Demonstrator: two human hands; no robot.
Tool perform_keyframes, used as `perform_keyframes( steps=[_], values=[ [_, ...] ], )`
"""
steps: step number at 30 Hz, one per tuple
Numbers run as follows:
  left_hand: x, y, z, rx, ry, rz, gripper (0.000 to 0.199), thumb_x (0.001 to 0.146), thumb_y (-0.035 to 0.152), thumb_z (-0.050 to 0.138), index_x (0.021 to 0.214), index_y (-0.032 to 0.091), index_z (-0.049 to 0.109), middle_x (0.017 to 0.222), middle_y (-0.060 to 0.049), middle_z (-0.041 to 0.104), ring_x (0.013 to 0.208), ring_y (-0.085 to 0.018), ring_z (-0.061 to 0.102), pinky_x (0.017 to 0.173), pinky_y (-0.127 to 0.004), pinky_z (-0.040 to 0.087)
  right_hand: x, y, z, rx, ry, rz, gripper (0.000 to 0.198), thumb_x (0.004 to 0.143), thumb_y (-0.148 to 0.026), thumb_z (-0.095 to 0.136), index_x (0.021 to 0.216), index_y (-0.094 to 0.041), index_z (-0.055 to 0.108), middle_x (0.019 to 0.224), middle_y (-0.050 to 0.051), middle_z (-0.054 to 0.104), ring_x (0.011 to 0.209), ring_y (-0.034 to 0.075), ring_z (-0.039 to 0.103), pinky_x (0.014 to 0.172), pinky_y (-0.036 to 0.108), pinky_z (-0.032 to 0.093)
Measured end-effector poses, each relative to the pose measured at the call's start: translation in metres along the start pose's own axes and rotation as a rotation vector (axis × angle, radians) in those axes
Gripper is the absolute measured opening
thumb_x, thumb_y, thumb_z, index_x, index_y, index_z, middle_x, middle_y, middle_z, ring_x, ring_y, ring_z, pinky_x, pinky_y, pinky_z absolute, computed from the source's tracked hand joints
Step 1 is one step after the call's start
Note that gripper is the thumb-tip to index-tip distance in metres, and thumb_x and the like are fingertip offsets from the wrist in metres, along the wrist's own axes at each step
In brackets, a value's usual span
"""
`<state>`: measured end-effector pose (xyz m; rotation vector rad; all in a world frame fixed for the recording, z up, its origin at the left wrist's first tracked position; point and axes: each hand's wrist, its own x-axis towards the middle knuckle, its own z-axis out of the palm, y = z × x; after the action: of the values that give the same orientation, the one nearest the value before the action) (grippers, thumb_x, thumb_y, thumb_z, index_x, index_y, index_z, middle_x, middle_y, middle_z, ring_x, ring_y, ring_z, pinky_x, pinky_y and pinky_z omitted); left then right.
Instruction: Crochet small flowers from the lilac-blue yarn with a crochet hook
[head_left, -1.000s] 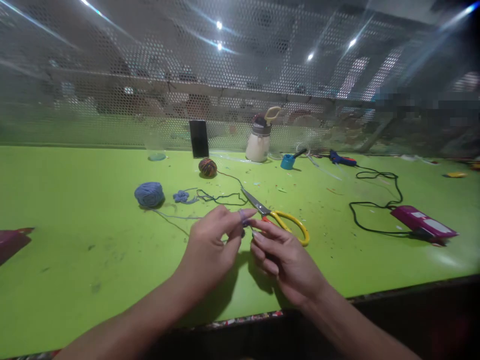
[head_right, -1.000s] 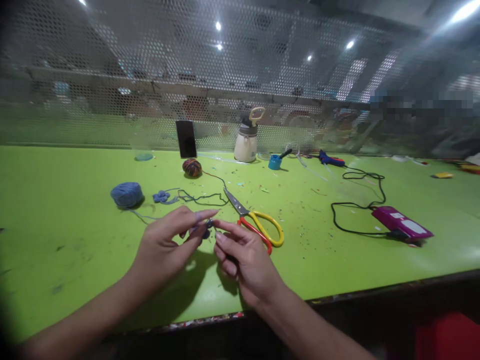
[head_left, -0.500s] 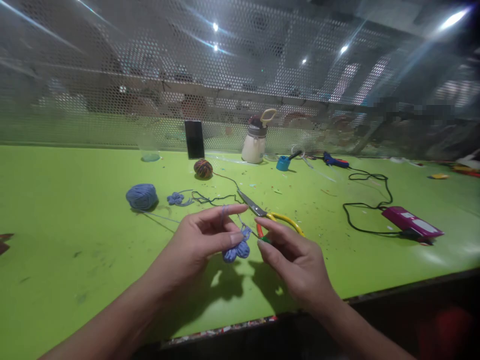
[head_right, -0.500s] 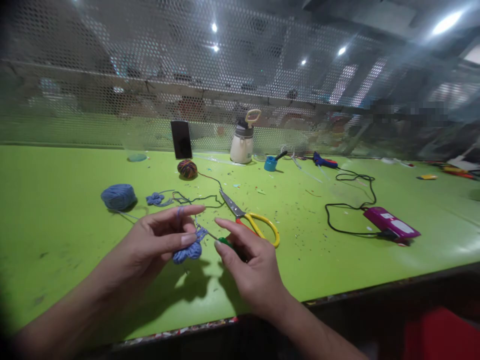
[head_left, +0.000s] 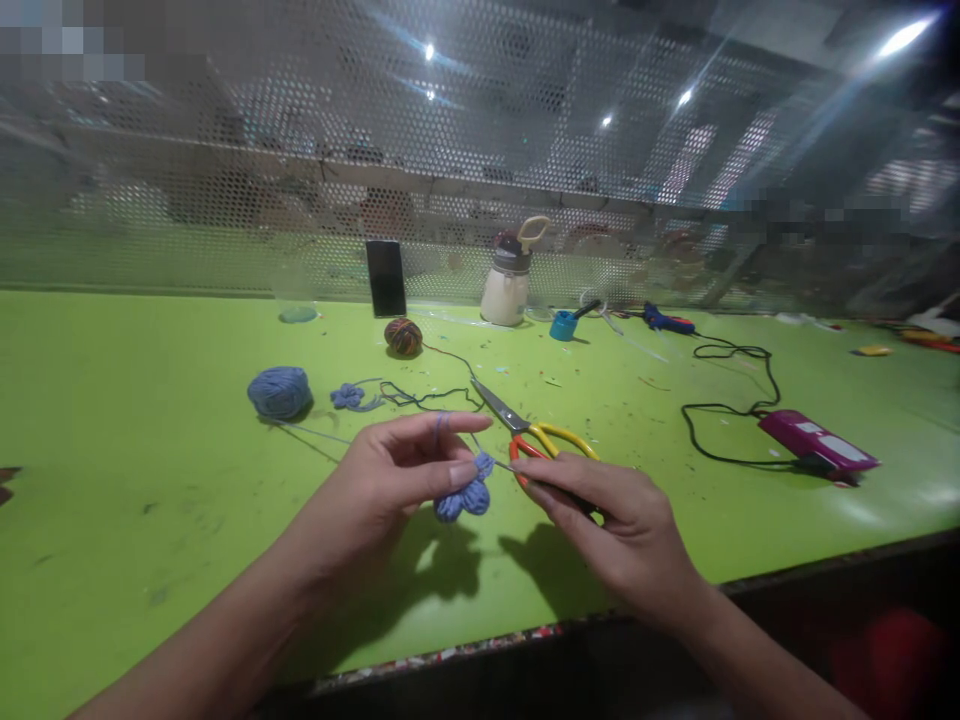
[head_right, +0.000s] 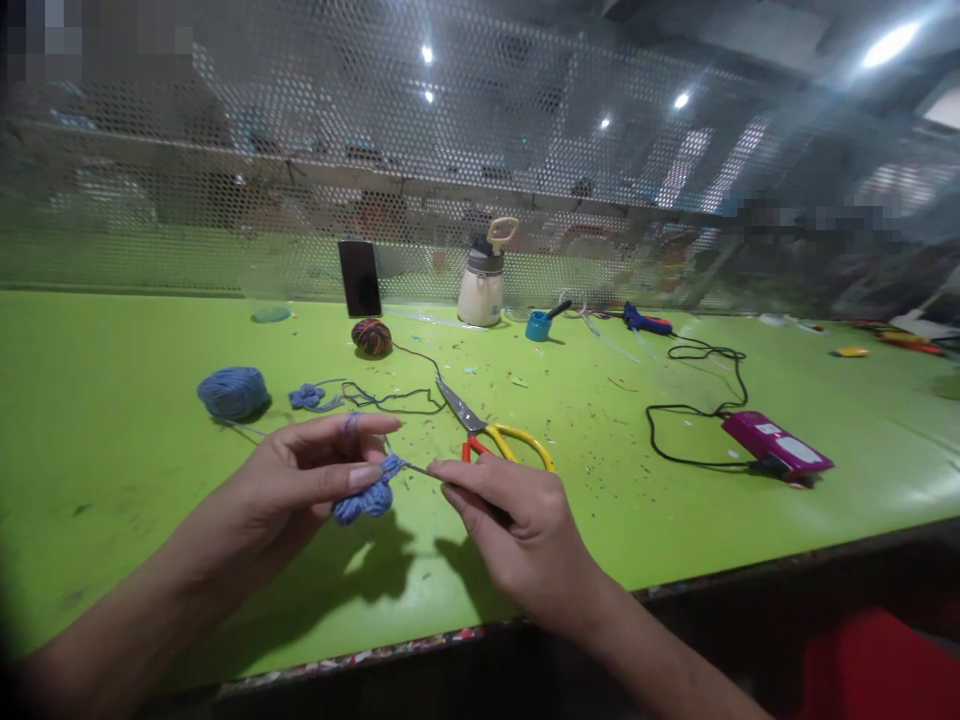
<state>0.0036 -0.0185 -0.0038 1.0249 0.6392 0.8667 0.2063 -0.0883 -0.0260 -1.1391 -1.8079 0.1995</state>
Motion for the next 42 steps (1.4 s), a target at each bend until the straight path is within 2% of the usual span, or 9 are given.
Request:
perform_keyframes(
  steps=[9,12,16,19,23,29,36,39,42],
  values=[
    [0.002,0.001,0.000,-0.022,0.019,-0.025,0.024,0.063,0.011,0.085,0.086,0.020,0.080,0.069,0.001,0.067,0.061,-0.008,0.060,0.060,-0.019,0.046,0.001,0.001,0.002,0.117,-0.011,0.078,0.026,0.085,-0.012,0.067,0.104,-0.025,0.078,0.092,0.004,0.080,0.079,0.020,0.074,0.067,0.032,0.057],
    [0.003,0.000,0.000,-0.033,0.002,-0.033,0.016,0.064,0.009,0.083,0.076,0.016,0.078,0.068,0.001,0.067,0.060,-0.007,0.060,0.058,-0.017,0.045,0.000,0.003,0.003,0.242,-0.030,0.194,0.025,0.083,-0.013,0.069,0.100,-0.028,0.079,0.091,0.003,0.080,0.077,0.018,0.072,0.068,0.031,0.055],
    [0.004,-0.001,0.000,-0.052,-0.019,-0.044,0.011,0.065,0.006,0.081,0.068,0.012,0.071,0.064,0.001,0.064,0.059,-0.006,0.057,0.057,-0.016,0.044,-0.005,0.006,0.009,0.599,-0.123,0.467,0.017,0.085,-0.022,0.071,0.098,-0.029,0.080,0.063,-0.001,0.068,0.050,0.009,0.052,0.045,0.022,0.038],
    [0.005,-0.001,0.000,-0.068,-0.047,-0.062,0.028,0.065,0.008,0.083,0.092,0.013,0.073,0.068,0.001,0.065,0.059,-0.006,0.057,0.056,-0.016,0.044,-0.007,0.006,0.017,0.943,-0.152,0.646,0.016,0.082,-0.030,0.075,0.097,-0.026,0.079,0.052,-0.005,0.051,0.043,0.006,0.038,0.038,0.018,0.021],
    [0.006,-0.002,-0.001,-0.031,-0.077,-0.051,0.067,0.070,0.011,0.082,0.131,0.015,0.057,0.071,0.002,0.065,0.061,-0.007,0.057,0.055,-0.017,0.044,-0.006,0.002,0.026,1.182,-0.113,0.716,0.014,0.080,-0.029,0.077,0.092,-0.023,0.078,0.052,-0.007,0.046,0.040,0.003,0.032,0.037,0.017,0.017],
    [0.005,-0.005,-0.004,0.136,-0.107,0.031,0.067,0.076,0.016,0.079,0.137,0.015,0.051,0.073,0.002,0.064,0.065,-0.009,0.057,0.059,-0.021,0.046,-0.007,-0.004,0.028,0.935,-0.077,0.678,0.015,0.088,-0.032,0.069,0.097,-0.020,0.067,0.060,-0.005,0.054,0.041,0.003,0.036,0.038,0.016,0.026],
    [0.001,-0.006,0.002,0.440,-0.117,0.158,0.081,0.083,0.013,0.064,0.153,0.023,0.025,0.072,0.004,0.057,0.063,-0.012,0.053,0.061,-0.027,0.045,0.005,-0.009,0.017,0.396,-0.169,0.421,0.018,0.093,-0.020,0.056,0.110,-0.021,0.063,0.072,-0.003,0.053,0.059,0.010,0.046,0.053,0.023,0.039],
    [0.001,-0.016,0.000,0.800,-0.105,0.386,0.072,0.087,0.008,0.054,0.151,0.030,0.031,0.074,0.004,0.056,0.066,-0.014,0.051,0.066,-0.029,0.045,0.013,-0.005,0.017,0.364,-0.223,0.426,0.032,0.089,-0.016,0.058,0.120,-0.021,0.066,0.070,-0.003,0.051,0.056,0.009,0.042,0.051,0.023,0.035],
    [0.001,-0.026,-0.002,1.072,-0.054,0.684,0.067,0.086,0.002,0.048,0.147,0.029,0.040,0.078,0.001,0.058,0.072,-0.016,0.052,0.069,-0.031,0.043,0.016,0.001,0.024,0.662,-0.237,0.610,0.032,0.089,-0.022,0.059,0.119,-0.019,0.068,0.057,-0.007,0.046,0.042,0.006,0.036,0.041,0.021,0.027]
  ],
)
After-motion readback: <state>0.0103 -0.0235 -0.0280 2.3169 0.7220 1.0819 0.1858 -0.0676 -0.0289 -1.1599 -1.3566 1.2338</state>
